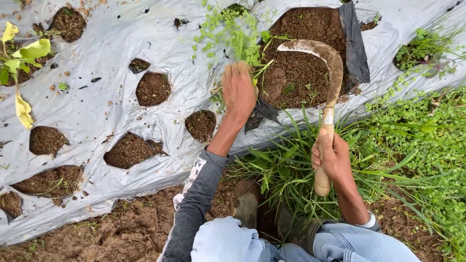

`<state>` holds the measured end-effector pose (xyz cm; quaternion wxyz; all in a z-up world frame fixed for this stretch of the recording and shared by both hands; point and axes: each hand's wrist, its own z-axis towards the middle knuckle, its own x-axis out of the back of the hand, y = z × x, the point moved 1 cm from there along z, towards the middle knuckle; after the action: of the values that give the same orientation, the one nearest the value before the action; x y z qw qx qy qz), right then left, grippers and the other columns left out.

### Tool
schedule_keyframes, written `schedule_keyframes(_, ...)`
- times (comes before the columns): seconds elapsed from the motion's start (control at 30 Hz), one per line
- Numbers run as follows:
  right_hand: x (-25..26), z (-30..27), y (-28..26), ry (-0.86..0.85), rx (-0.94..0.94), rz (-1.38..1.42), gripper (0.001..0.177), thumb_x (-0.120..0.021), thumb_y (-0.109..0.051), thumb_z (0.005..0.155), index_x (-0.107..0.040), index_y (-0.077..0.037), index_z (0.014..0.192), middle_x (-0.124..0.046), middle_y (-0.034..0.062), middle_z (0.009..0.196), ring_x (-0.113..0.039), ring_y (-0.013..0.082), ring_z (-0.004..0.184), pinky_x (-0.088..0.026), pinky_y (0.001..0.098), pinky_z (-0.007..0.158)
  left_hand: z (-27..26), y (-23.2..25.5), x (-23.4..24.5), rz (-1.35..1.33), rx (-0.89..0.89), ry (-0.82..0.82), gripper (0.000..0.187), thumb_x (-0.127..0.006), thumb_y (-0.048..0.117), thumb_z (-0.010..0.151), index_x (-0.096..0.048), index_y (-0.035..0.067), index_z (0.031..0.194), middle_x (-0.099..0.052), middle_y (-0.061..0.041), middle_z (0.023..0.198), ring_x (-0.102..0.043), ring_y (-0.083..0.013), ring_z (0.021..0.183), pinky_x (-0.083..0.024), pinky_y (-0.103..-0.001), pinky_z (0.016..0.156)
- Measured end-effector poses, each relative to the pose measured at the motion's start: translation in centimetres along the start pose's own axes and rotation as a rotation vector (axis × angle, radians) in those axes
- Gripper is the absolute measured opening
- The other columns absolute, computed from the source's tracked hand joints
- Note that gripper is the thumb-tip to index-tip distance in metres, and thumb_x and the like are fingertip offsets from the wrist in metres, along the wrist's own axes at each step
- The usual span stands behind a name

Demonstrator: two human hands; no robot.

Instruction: The person uses a sickle to cut weeds growing around plants in a field covered with white plastic mulch. They gather the cut weeds by hand and move along the rows to clear more areas.

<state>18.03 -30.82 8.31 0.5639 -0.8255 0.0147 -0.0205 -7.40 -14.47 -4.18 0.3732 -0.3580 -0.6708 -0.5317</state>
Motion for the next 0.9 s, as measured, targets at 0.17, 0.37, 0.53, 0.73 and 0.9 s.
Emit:
schedule_keyframes(0.17, 0.2, 0.2, 0.3, -0.016, 0.006, 0.006, 0.031, -0.038, -0.017, 0.113, -0.048, 0.0, 0.09, -0.044, 0.0079, 0.057, -0.044, 0.0124, 0.037, -0.046, 0.0306, 0.031, -3.6, 8.3, 6.4, -0.407, 0.04, -0.079, 0.067, -0.028, 0.048, 0.105, -0.04, 0.001, 0.151, -0.042, -0.025, 0.155, -0.029, -0.0393, 0.151, -0.008, -0.053, 0.125)
schedule_keyframes(0.37, 1.3, 0.0, -0.2, 0.008, 0.012, -0.017, 0.03, -0.034, -0.018, 0.115, -0.049, -0.002, 0.095, -0.044, 0.0045, 0.059, -0.044, 0.0105, 0.039, -0.048, 0.0288, 0.033, -2.4, 11.3, 1.6, -0.115, -0.402, 0.211, 0.04, -0.073, 0.009, 0.086, -0.054, 0.008, 0.121, -0.065, -0.015, 0.101, -0.059, -0.028, 0.098, -0.049, -0.044, 0.086)
schedule_keyframes(0.53, 2.6, 0.1, -0.1, 0.073, 0.066, -0.001, 0.033, -0.035, -0.02, 0.117, -0.048, -0.001, 0.094, -0.043, 0.0057, 0.059, -0.043, 0.0103, 0.04, -0.047, 0.0286, 0.035, -2.9, 11.7, 0.6, -0.309, -0.388, 0.104, 0.052, -0.067, 0.005, 0.09, -0.045, -0.002, 0.135, -0.06, -0.028, 0.118, -0.057, -0.039, 0.116, -0.045, -0.054, 0.102)
schedule_keyframes(0.73, 2.9, 0.7, 0.2, 0.093, 0.044, -0.042, 0.03, -0.034, -0.018, 0.117, -0.049, -0.003, 0.096, -0.047, 0.0052, 0.061, -0.046, 0.0114, 0.04, -0.049, 0.0292, 0.035, -4.2, 10.7, 6.2, -0.053, -0.298, -0.087, 0.088, -0.084, 0.013, 0.079, -0.037, -0.006, 0.15, -0.036, -0.041, 0.15, -0.033, -0.054, 0.145, -0.028, -0.065, 0.119)
schedule_keyframes(0.9, 2.6, 0.9, 0.2, 0.105, 0.021, 0.005, 0.031, -0.038, -0.02, 0.116, -0.048, -0.001, 0.093, -0.045, 0.0062, 0.058, -0.044, 0.0113, 0.04, -0.047, 0.0305, 0.033, 1.0, 7.1, 9.2, -0.171, -0.25, -0.138, 0.057, -0.087, 0.019, 0.079, -0.06, 0.012, 0.128, -0.054, -0.024, 0.133, -0.049, -0.0433, 0.133, -0.035, -0.062, 0.113)
